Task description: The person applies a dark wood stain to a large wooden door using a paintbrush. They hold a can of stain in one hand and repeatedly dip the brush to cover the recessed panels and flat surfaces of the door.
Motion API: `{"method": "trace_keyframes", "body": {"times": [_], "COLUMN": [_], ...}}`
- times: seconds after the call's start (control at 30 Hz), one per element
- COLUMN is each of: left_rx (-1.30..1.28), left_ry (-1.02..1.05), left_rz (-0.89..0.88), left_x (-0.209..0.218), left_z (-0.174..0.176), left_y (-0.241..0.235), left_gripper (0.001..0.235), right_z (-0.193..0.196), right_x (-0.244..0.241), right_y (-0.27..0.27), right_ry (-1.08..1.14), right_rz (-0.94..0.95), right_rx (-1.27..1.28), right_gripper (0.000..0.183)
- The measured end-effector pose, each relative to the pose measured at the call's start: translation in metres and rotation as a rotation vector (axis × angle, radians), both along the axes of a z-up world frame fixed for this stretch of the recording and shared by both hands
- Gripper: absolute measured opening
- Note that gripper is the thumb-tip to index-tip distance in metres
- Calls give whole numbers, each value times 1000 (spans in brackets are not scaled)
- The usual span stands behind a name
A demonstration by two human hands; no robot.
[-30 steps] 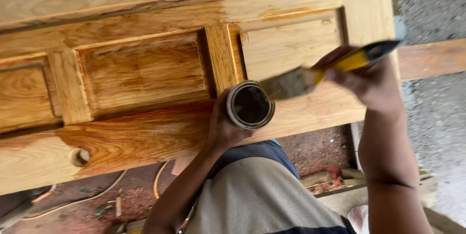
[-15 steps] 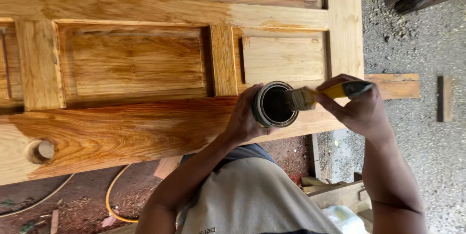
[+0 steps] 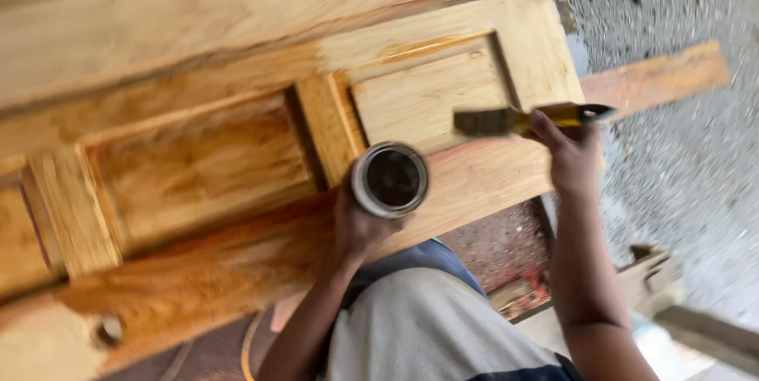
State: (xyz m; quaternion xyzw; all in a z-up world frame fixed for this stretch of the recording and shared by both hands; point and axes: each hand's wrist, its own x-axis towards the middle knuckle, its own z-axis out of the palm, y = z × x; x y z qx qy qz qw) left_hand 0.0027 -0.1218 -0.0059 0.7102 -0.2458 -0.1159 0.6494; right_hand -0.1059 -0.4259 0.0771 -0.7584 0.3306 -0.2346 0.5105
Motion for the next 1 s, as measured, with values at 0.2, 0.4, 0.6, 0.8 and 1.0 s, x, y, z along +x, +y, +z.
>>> {"method": "trace_keyframes", "body": {"times": [0.2, 0.4, 0.6, 0.8, 1.0], "left_rx": [169, 193, 345, 376, 290], "left_ry": [-69, -246, -352, -309, -218], "left_rz": [237, 292, 348, 383, 349], "left_x": [-13, -5, -14, -19, -21], "left_z": [-31, 19, 28, 24, 16], "left_y": [33, 60, 71, 68, 66], "left_gripper": [118, 113, 112, 113, 113], "right_z": [-141, -175, -167, -164, -152], "right_x": [56, 108, 112, 109, 111], "right_y": [-28, -71, -83, -93, -95], "right_ry": [-535, -693, -459, -400, -323], "right_rz": [-537, -811, -594, -437, -396], "right_rx": [483, 286, 278, 201, 206], "right_gripper": [27, 23, 20, 18, 20]}}
